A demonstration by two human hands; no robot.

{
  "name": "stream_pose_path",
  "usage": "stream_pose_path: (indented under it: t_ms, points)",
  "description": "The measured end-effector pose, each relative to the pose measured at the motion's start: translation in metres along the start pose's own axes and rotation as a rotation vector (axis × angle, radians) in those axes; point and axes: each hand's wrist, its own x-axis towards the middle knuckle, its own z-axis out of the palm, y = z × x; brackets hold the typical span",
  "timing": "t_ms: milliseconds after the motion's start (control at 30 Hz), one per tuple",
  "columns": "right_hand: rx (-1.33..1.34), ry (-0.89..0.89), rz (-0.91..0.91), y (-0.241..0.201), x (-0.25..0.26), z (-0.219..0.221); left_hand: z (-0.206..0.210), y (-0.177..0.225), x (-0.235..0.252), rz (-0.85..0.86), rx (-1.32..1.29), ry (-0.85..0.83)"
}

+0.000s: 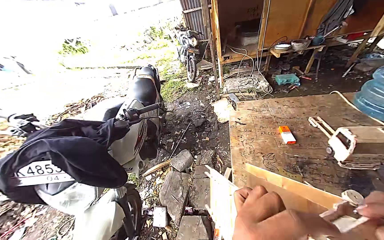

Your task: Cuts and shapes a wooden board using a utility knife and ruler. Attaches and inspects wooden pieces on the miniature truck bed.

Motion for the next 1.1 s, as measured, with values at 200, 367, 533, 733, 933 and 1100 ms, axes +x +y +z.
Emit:
stream_pose_path:
  t_ms: [200, 367, 533, 733, 933, 1100]
  points:
    - [0.063, 0.011, 0.096, 0.024, 0.004, -0.002, 0.017, 0.024, 0.006, -0.086, 0.288, -0.005]
    - [0.153, -0.019, 0.077, 0.041, 0.013, -0.007, 0.022, 0.031, 0.011, -0.121, 0.367, -0.043]
    - [0.148, -0.035, 0.036, 0.049, 0.018, -0.011, 0.024, 0.032, 0.016, -0.127, 0.383, -0.042]
    - [0.154, -0.034, 0.008, 0.052, 0.021, -0.012, 0.026, 0.033, 0.02, -0.118, 0.411, -0.037]
    - [0.139, -0.018, 0.02, 0.054, 0.021, -0.013, 0.027, 0.031, 0.021, -0.119, 0.427, -0.044]
    - [0.157, 0.0, 0.06, 0.056, 0.022, -0.013, 0.03, 0.029, 0.026, -0.123, 0.446, -0.04]
